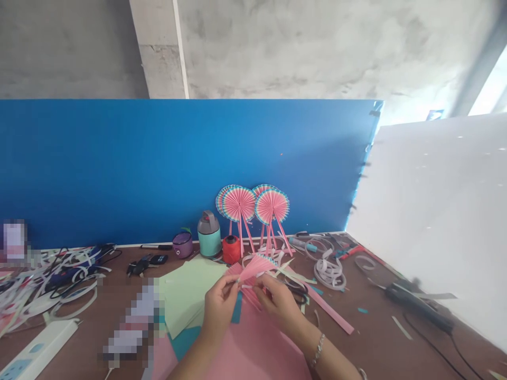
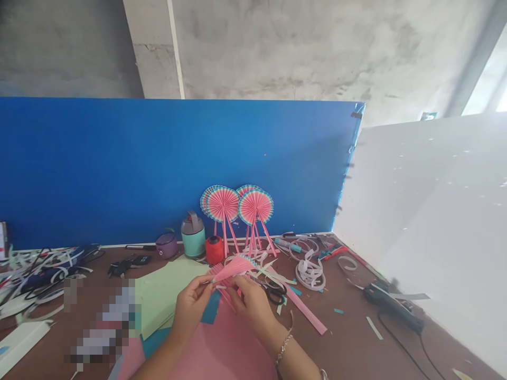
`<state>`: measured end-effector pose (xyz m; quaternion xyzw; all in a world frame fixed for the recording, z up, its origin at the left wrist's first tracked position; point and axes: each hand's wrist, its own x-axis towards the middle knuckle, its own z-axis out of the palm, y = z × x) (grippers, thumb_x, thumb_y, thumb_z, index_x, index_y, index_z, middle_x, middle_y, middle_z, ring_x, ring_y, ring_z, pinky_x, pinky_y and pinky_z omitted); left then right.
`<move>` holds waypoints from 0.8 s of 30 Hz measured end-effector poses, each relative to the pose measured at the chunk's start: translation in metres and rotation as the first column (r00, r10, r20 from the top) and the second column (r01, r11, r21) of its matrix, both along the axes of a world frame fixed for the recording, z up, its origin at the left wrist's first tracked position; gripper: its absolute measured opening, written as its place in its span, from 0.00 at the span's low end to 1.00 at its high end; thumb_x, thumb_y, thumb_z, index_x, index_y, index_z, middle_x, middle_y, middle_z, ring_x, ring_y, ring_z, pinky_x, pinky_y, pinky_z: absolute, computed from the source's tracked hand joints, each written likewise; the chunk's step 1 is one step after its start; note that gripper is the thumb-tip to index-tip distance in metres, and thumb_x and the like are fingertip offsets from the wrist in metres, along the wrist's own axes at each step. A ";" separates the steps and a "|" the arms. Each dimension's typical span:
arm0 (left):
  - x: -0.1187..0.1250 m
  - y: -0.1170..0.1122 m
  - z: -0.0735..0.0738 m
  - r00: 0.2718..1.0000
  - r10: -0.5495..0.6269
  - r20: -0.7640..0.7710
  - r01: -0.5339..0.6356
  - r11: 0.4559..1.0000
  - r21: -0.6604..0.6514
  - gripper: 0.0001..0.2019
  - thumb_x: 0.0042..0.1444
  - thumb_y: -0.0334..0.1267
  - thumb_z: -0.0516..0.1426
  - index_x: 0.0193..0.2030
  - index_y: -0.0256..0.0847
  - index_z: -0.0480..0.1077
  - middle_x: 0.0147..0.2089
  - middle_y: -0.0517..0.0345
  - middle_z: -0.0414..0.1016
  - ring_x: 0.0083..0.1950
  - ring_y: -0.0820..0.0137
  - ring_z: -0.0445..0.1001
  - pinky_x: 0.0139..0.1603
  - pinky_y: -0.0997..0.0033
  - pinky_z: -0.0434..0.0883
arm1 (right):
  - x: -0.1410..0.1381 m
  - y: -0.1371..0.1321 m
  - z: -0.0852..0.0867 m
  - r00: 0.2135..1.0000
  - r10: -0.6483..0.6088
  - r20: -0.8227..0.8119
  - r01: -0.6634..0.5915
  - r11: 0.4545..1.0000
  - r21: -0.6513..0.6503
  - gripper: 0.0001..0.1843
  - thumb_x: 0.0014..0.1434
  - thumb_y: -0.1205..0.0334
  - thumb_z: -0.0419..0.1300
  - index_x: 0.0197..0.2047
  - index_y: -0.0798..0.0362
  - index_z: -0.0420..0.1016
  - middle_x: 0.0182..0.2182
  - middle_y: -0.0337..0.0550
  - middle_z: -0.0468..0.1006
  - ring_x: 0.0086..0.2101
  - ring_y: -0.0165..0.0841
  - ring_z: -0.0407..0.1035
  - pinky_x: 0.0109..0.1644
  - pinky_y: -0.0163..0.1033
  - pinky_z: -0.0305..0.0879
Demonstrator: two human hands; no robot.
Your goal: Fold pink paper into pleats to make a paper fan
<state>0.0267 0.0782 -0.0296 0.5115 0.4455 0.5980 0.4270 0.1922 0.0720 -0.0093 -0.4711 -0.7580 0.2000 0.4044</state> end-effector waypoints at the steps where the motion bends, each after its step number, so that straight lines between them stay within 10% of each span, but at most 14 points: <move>1: 0.000 -0.001 0.001 1.000 0.002 -0.016 -0.002 1.000 0.003 0.12 0.47 0.43 0.61 0.36 0.39 0.74 0.35 0.53 0.80 0.41 0.62 0.78 0.44 0.69 0.72 | 0.000 0.000 -0.001 1.000 -0.007 0.002 0.007 1.000 0.004 0.09 0.59 0.63 0.50 0.28 0.51 0.67 0.24 0.38 0.70 0.27 0.31 0.60 0.32 0.34 0.54; 24: 0.006 -0.007 0.002 0.994 -0.052 -0.093 0.051 0.999 -0.010 0.09 0.48 0.39 0.59 0.36 0.40 0.73 0.32 0.55 0.79 0.33 0.66 0.77 0.34 0.73 0.70 | -0.006 -0.001 -0.007 0.999 -0.051 0.008 0.051 0.998 -0.043 0.09 0.59 0.60 0.53 0.29 0.51 0.69 0.24 0.38 0.75 0.23 0.31 0.63 0.29 0.34 0.52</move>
